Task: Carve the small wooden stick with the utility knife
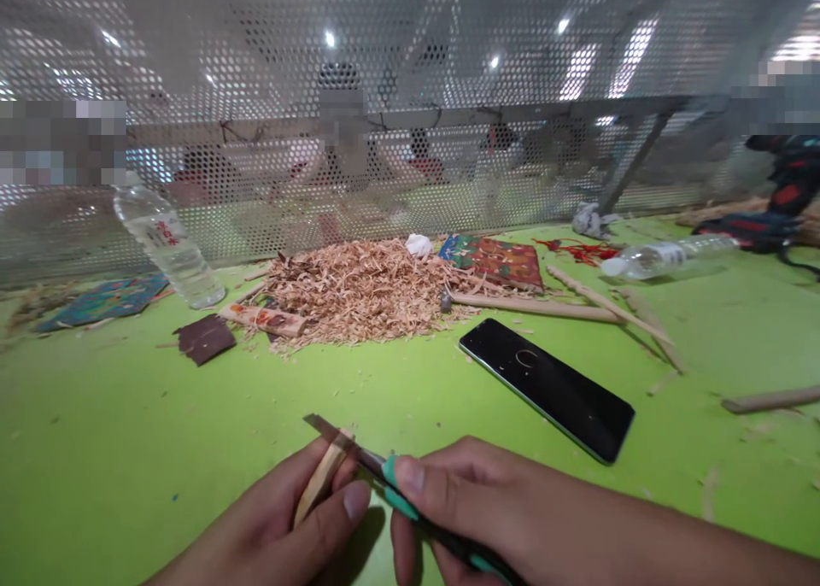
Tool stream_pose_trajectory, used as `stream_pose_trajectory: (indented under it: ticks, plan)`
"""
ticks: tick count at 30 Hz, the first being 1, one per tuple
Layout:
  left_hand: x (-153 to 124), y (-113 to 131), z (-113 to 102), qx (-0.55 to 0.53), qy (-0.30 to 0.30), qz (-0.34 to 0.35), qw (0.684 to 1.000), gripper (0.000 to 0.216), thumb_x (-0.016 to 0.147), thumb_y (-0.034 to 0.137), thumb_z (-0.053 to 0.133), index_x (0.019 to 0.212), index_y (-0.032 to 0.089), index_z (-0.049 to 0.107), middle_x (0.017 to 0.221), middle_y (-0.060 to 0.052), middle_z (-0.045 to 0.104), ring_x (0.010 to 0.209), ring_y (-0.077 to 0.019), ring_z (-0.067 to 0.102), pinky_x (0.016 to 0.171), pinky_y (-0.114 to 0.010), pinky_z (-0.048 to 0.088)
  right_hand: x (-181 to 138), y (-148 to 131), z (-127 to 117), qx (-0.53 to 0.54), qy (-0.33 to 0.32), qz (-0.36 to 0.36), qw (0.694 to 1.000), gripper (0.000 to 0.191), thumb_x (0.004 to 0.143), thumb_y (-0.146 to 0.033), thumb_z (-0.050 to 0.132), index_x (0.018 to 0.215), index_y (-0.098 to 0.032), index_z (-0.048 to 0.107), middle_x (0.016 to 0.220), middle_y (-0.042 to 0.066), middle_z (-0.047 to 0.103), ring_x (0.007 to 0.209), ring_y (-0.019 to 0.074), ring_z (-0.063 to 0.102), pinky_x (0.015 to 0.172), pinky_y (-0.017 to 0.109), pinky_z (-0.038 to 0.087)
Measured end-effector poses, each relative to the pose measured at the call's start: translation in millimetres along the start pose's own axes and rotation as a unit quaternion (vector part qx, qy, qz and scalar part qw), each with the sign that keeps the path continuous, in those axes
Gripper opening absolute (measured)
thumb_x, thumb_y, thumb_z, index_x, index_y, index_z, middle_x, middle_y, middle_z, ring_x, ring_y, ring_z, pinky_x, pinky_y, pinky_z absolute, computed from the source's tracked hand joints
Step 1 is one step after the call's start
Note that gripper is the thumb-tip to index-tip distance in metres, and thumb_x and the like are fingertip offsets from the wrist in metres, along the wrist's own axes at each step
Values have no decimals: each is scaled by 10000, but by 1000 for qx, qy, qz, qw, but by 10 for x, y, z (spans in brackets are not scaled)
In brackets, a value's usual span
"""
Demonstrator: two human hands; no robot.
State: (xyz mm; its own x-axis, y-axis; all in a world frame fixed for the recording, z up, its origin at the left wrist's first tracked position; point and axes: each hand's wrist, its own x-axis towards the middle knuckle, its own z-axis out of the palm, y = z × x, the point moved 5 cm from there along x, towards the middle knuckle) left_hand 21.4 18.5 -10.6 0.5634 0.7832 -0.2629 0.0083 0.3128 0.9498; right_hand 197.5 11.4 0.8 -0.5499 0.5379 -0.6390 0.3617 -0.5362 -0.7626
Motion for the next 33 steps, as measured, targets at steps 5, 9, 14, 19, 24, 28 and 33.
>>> stream_pose_trajectory:
  ticks: [5, 9, 14, 19, 24, 28, 33]
  plan:
    - [24, 119, 98, -69, -43, 49, 995, 458, 959, 563, 770, 1250, 216, 708, 1003, -52, 675, 981, -226, 619, 1003, -349, 453, 70, 33, 22, 75, -18, 22, 997, 593, 1059, -692, 470, 883, -194, 741, 441, -117, 436, 237, 34, 184, 221, 113, 227]
    - [22, 100, 88, -51, -37, 49, 997, 446, 973, 601, 731, 1206, 221, 716, 965, -41, 638, 942, -220, 598, 965, -348, 465, 15, -18, -14, 70, -25, 1, 997, 576, 1014, -729, 530, 914, -198, 729, 462, -117, 455, 243, 19, 221, 231, 88, 277]
    - [9, 55, 49, 1, -37, 31, 999, 493, 942, 684, 710, 1071, 211, 657, 858, 9, 464, 765, -164, 443, 777, -299, 436, -69, -48, -51, 41, -20, -17, 999, 631, 911, -841, 608, 956, -219, 704, 518, -113, 466, 309, 14, 282, 294, 62, 283]
    - [9, -25, -1, 49, -37, 18, 998, 524, 955, 739, 632, 959, 224, 536, 856, 28, 398, 762, -150, 384, 743, -290, 384, -16, 11, -66, -15, 9, -24, 1000, 680, 911, -889, 573, 992, -224, 694, 553, -110, 467, 349, 26, 295, 319, 70, 266]
    - [20, -29, 5, 73, -43, 1, 996, 535, 961, 753, 591, 952, 237, 451, 897, 13, 455, 797, -163, 414, 740, -311, 372, -18, 32, -46, -15, 2, -36, 999, 707, 901, -915, 559, 1007, -228, 689, 534, -125, 433, 355, 39, 246, 319, 85, 230]
    - [-1, 97, 72, 46, -63, 26, 997, 432, 983, 637, 611, 963, 235, 454, 959, -20, 507, 905, -195, 475, 882, -342, 413, -39, 53, -39, -34, -6, -60, 998, 686, 956, -886, 510, 1032, -223, 671, 560, -131, 408, 369, 51, 231, 323, 122, 205]
    - [18, 58, 44, 141, -25, -18, 989, 345, 988, 564, 550, 977, 231, 464, 893, 7, 469, 826, -190, 439, 795, -345, 406, -12, 37, -20, -153, 65, -114, 980, 751, 973, -906, 412, 987, -206, 683, 634, -68, 485, 537, 121, 426, 460, 207, 350]
